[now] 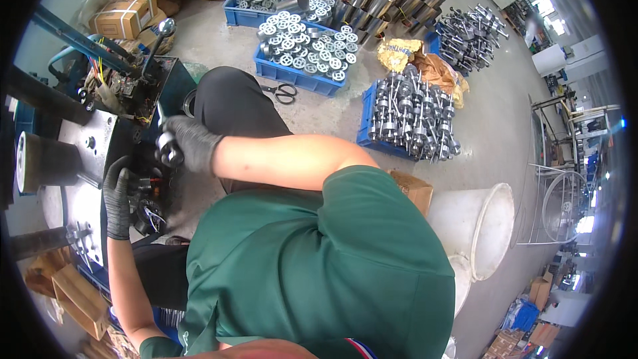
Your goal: Operating a mechanical press to assemble metal components and then sorting finished parts into crates and bags.
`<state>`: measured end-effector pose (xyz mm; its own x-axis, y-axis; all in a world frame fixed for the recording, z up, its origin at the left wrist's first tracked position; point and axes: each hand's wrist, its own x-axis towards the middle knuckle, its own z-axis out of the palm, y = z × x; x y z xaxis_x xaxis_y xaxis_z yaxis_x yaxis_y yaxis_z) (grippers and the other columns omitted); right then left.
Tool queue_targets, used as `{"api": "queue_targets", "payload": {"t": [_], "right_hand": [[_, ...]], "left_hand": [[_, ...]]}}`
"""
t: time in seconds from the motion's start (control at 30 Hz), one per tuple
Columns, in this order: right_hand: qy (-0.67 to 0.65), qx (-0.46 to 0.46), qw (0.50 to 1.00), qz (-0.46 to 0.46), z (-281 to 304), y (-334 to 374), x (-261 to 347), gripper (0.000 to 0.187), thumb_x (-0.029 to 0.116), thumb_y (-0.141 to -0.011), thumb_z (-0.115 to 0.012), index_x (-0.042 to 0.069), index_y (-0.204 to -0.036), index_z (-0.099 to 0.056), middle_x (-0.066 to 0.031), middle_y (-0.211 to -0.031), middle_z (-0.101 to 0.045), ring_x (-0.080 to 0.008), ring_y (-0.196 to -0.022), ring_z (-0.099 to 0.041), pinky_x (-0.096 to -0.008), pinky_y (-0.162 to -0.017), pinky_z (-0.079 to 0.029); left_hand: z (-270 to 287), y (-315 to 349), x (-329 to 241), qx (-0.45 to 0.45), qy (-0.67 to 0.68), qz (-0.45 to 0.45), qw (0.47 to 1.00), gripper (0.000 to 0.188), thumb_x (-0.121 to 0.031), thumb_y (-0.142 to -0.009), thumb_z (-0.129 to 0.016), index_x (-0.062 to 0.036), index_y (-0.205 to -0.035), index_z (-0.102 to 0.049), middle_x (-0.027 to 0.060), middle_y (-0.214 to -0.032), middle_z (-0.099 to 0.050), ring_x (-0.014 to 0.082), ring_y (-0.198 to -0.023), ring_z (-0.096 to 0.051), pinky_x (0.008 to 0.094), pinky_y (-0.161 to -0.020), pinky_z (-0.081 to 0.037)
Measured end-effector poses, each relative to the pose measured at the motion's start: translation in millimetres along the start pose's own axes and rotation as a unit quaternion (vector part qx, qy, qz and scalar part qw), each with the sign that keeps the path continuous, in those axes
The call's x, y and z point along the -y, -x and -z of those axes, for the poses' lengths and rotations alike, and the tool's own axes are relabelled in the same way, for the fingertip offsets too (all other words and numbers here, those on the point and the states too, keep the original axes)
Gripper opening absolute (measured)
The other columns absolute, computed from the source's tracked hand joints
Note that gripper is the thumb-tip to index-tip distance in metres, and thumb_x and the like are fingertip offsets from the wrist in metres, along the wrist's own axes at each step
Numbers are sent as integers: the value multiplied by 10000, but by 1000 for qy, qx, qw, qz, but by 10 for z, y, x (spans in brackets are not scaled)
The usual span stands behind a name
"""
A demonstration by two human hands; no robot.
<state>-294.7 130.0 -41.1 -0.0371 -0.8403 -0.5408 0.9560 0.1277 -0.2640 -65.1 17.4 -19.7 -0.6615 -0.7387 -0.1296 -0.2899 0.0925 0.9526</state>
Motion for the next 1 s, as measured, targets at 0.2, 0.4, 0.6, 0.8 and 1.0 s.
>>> {"api": "queue_targets", "payload": {"t": [0.2,0.4,0.6,0.8,1.0], "right_hand": [[108,135,951,257,591,1147,1113,228,130,-918,-557,87,-1141,-540,-116,-886,-661,-283,-741,-700,-377,-615,-589],[158,-239,831,477,2027,2050,2566,272,136,-932,-527,52,-1189,-559,-97,-926,-675,-250,-768,-695,-369,-590,-571],[330,-535,554,546,3794,3146,3470,206,207,-893,-617,71,-1038,-668,-73,-791,-650,-185,-671,-627,-343,-571,-491],[808,-531,229,109,4917,3440,3796,416,329,-889,-566,25,-1140,-697,-248,-1179,-686,-387,-1113,-650,-441,-937,-506],[810,-545,202,81,5309,3288,3785,378,355,-934,-535,69,-1083,-732,-198,-1157,-705,-362,-1086,-668,-442,-942,-508]], "left_hand": [[83,68,25,33,-9,26,999,358,-130,-1020,-588,-4,-1353,-564,102,-1177,-676,155,-1000,-671,302,-874,-564],[25,258,58,79,-53,28,995,409,-39,-986,-592,8,-1389,-542,90,-1243,-653,156,-1115,-619,290,-999,-477],[65,334,331,117,-37,55,991,448,34,-942,-568,6,-1389,-546,88,-1268,-632,156,-1145,-592,298,-1007,-465],[78,333,434,121,-80,54,988,472,52,-913,-561,8,-1383,-551,98,-1261,-629,165,-1126,-594,304,-1003,-465],[46,342,332,97,-125,46,986,463,-6,-900,-617,-19,-1362,-585,127,-1209,-643,203,-1107,-617,333,-988,-482]]}}
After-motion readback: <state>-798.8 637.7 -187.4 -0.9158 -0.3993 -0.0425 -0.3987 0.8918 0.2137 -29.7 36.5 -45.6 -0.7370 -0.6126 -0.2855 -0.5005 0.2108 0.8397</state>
